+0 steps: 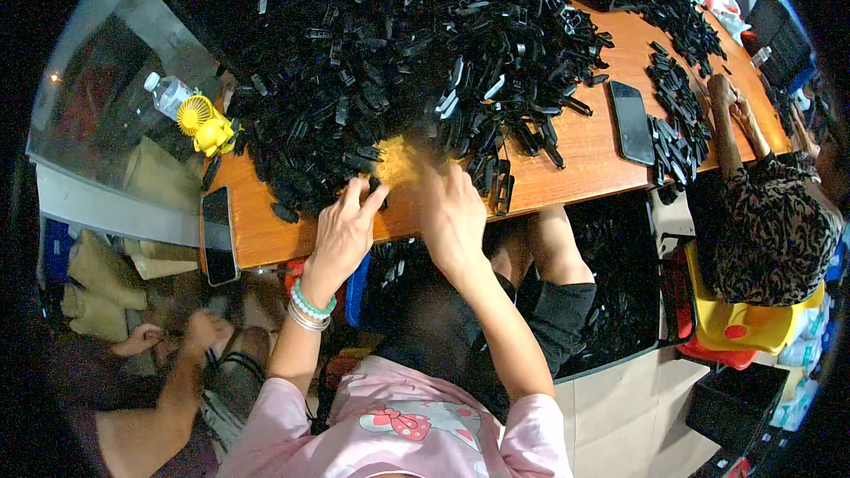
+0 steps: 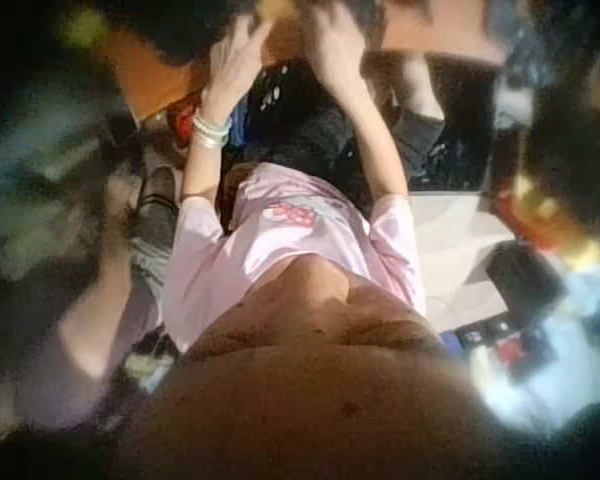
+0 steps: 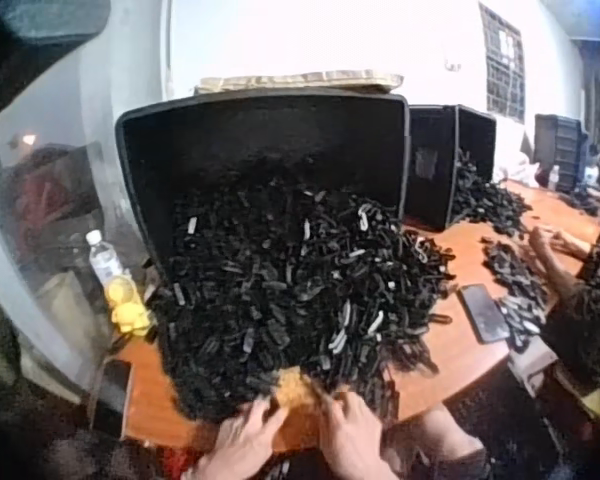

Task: The person assembles small black plastic components by hand at a table, picking them up from a large pile and joining parts together.

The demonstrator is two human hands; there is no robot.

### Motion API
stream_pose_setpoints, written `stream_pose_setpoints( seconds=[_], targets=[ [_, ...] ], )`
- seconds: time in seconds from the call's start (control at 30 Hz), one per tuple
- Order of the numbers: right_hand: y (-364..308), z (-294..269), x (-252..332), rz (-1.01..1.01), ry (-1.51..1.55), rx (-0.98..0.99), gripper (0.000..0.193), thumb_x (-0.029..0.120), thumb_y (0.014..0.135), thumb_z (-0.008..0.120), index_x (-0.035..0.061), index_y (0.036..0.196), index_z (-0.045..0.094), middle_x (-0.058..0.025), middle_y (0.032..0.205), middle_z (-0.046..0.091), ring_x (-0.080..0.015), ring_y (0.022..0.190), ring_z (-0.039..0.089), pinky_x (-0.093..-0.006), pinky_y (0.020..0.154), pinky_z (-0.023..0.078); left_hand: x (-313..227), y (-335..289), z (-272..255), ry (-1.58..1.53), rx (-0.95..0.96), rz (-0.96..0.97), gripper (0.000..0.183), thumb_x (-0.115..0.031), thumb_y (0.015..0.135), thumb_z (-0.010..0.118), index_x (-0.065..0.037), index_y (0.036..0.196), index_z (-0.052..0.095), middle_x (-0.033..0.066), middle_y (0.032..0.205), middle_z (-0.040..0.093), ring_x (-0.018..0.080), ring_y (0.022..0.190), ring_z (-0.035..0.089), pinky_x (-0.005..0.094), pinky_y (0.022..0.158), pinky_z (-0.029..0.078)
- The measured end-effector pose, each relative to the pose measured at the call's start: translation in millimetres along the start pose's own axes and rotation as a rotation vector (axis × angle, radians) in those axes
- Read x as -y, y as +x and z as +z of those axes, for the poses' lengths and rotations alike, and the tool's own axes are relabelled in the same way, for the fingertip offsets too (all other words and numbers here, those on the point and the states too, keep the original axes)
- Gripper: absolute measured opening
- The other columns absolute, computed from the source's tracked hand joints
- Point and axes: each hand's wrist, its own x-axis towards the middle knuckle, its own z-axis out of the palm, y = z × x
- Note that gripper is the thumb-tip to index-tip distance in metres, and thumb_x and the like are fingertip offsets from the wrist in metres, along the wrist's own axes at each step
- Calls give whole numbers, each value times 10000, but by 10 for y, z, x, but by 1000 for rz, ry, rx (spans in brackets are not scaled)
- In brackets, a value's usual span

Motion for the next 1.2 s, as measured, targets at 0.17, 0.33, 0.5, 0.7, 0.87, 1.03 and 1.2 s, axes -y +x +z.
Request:
stream_pose_setpoints(
  seconds=[0.17, 0.33, 0.5, 0.7, 0.87, 1.03, 1.2],
  targets=[
    [90, 247, -52, 17, -237, 36, 169, 103, 742, 649, 16, 879, 602, -135, 992, 537, -298, 858, 510, -378, 687, 430, -102, -56, 37, -196, -183, 16, 280, -30, 739, 670, -8, 978, 525, 150, 979, 556, 275, 666, 594, 358, 552, 493],
    [-50, 122, 20, -97, 200, -145, 168, 6, 781, 601, 19, 945, 568, -140, 922, 555, -300, 819, 533, -371, 688, 440, -241, -280, 107, -880, -259, -408, 273, -20, 790, 674, 23, 1018, 531, 99, 907, 597, 110, 580, 559, 235, 513, 462],
    [-375, -256, 158, 510, 1117, 346, 336, 160, 982, 374, -12, 1256, 462, -33, 798, 515, -96, 662, 486, -228, 573, 403, -251, -359, -52, -1145, -63, -485, 280, -16, 797, 678, 57, 1056, 600, 46, 844, 564, 69, 570, 521, 200, 505, 426],
    [-548, -341, 190, 541, 1346, 419, 346, 108, 911, 552, 9, 1238, 501, -31, 921, 538, -99, 728, 497, -209, 617, 402, -313, -317, -251, -1011, -2, -384, 272, -24, 775, 694, 83, 1009, 605, 79, 814, 574, 91, 567, 525, 229, 503, 420],
    [-502, -390, 212, 244, 912, 462, 335, 81, 875, 558, -39, 1184, 509, -147, 890, 577, -244, 819, 573, -312, 780, 453, -280, -342, -285, -838, -59, -207, 289, -35, 755, 711, 88, 993, 603, 104, 800, 578, 136, 599, 548, 258, 524, 426],
    [-474, -482, 286, 92, 773, 465, 308, 28, 871, 533, -41, 1169, 501, -206, 900, 564, -352, 825, 573, -349, 748, 462, -269, -351, -372, -774, -59, -113, 264, -29, 744, 712, 93, 952, 603, 135, 793, 573, 226, 621, 565, 293, 556, 442],
    [-517, -498, 298, -15, 652, 442, 383, -41, 809, 562, -40, 1184, 483, -191, 826, 541, -353, 740, 562, -368, 662, 470, -318, -329, -498, -748, 24, -113, 245, -31, 749, 703, 102, 926, 597, 150, 767, 548, 255, 624, 567, 319, 563, 445]
  ],
)
